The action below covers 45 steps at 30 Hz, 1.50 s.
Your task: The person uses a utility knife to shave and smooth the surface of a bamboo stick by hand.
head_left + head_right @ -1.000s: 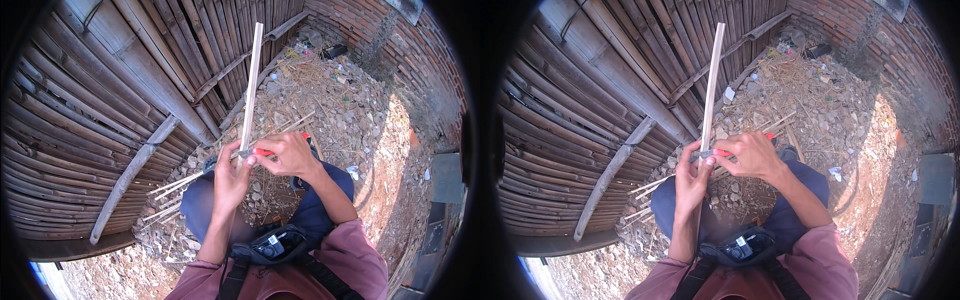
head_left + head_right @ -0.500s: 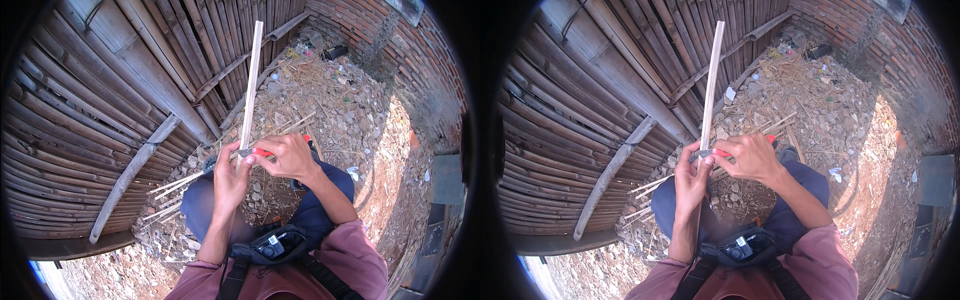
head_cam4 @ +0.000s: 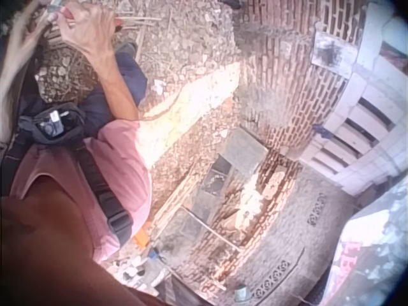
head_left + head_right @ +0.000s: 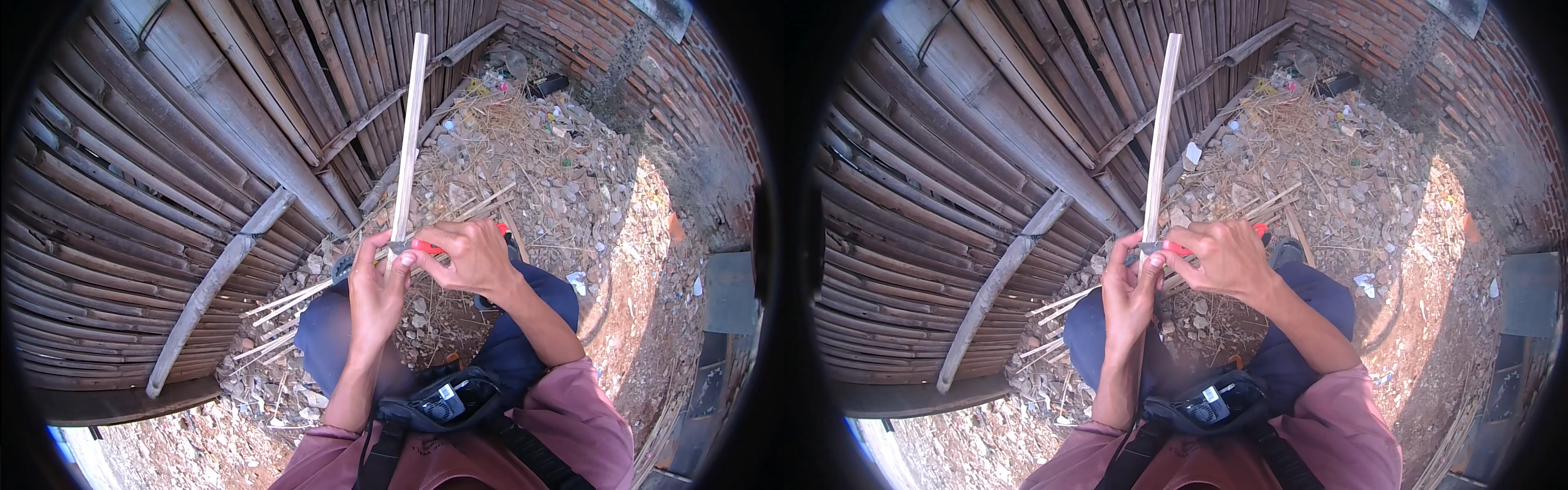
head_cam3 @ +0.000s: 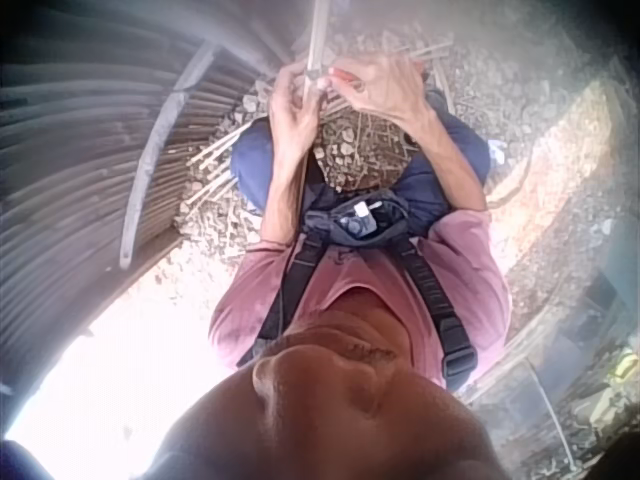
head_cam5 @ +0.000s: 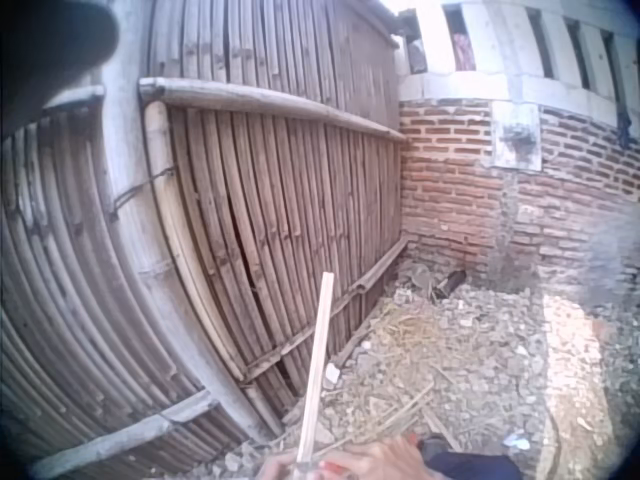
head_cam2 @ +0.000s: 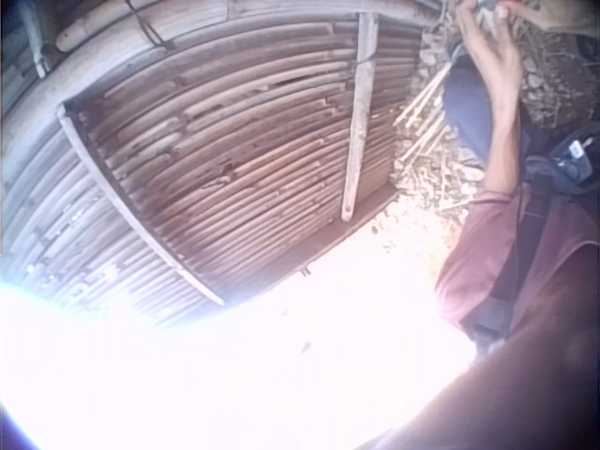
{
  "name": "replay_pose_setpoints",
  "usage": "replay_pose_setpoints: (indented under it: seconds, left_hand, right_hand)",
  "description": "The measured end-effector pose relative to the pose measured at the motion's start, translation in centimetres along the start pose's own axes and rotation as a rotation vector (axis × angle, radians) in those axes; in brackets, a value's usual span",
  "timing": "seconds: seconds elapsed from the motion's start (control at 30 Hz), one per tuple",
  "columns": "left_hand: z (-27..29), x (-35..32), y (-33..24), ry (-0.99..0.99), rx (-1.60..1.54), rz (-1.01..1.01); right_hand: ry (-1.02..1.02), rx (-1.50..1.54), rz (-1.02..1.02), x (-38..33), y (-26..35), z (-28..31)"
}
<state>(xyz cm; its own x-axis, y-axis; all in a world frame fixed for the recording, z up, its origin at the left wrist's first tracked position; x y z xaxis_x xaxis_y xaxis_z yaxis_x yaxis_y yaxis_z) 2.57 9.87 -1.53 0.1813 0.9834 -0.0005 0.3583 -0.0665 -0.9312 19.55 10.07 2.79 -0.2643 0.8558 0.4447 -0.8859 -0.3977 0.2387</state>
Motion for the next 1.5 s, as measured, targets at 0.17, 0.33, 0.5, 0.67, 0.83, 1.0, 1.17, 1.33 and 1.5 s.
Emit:
replay_pose_setpoints:
  seconds: [0.17, 0.33, 0.5, 0.67, 0.83, 1.0, 1.17, 1.33, 1.5]
  left_hand:
    - [0.06, 0.02, 0.07, -0.008, 0.017, -0.011]
    - [0.13, 0.00, 0.09, -0.025, 0.024, -0.014]
    - [0.07, 0.04, 0.03, -0.046, 0.040, -0.014]
    - [-0.17, 0.01, -0.24, -0.057, 0.067, -0.005]
    - [-0.31, -0.07, -0.54, -0.072, 0.086, 0.015]
    - [-0.06, 0.07, -0.23, -0.083, 0.097, -0.031]
    - [-0.07, 0.12, -0.16, -0.104, 0.086, -0.050]
    - [-0.09, 0.27, -0.15, -0.120, 0.120, -0.038]
    - [-0.09, 0.45, -0.16, -0.143, 0.144, -0.084]
  right_hand:
    - [-0.015, -0.012, -0.001, 0.08, 0.14, 0.10]
    - [-0.013, -0.010, -0.012, 0.06, 0.23, 0.05]
    - [-0.029, -0.039, -0.020, 0.11, 0.44, 0.17]
    - [-0.032, -0.062, -0.037, -0.04, 0.37, 0.07]
    - [-0.043, -0.060, -0.037, -0.08, 0.37, 0.05]
    - [-0.067, -0.050, -0.034, 0.05, 0.49, 0.17]
    - [-0.058, -0.060, -0.041, 0.21, 0.74, 0.55]
    - [-0.077, -0.059, -0.049, 0.26, 0.66, 0.73]
    - [-0.092, -0.064, -0.055, 0.42, 0.66, 0.77]
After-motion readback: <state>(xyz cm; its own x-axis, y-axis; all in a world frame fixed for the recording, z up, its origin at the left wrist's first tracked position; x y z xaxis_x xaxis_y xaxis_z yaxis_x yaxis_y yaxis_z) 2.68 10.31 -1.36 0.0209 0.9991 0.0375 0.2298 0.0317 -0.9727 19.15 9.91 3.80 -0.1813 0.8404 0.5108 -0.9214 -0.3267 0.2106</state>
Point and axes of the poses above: each hand's wrist, its own x-axis towards the middle knuckle, its own z-axis out of the back of the hand, y = z × x, the point moved 4 cm from there along x, towards the middle knuckle, and after that the axes turned 15 degrees about -x, right-handed, at the moved point
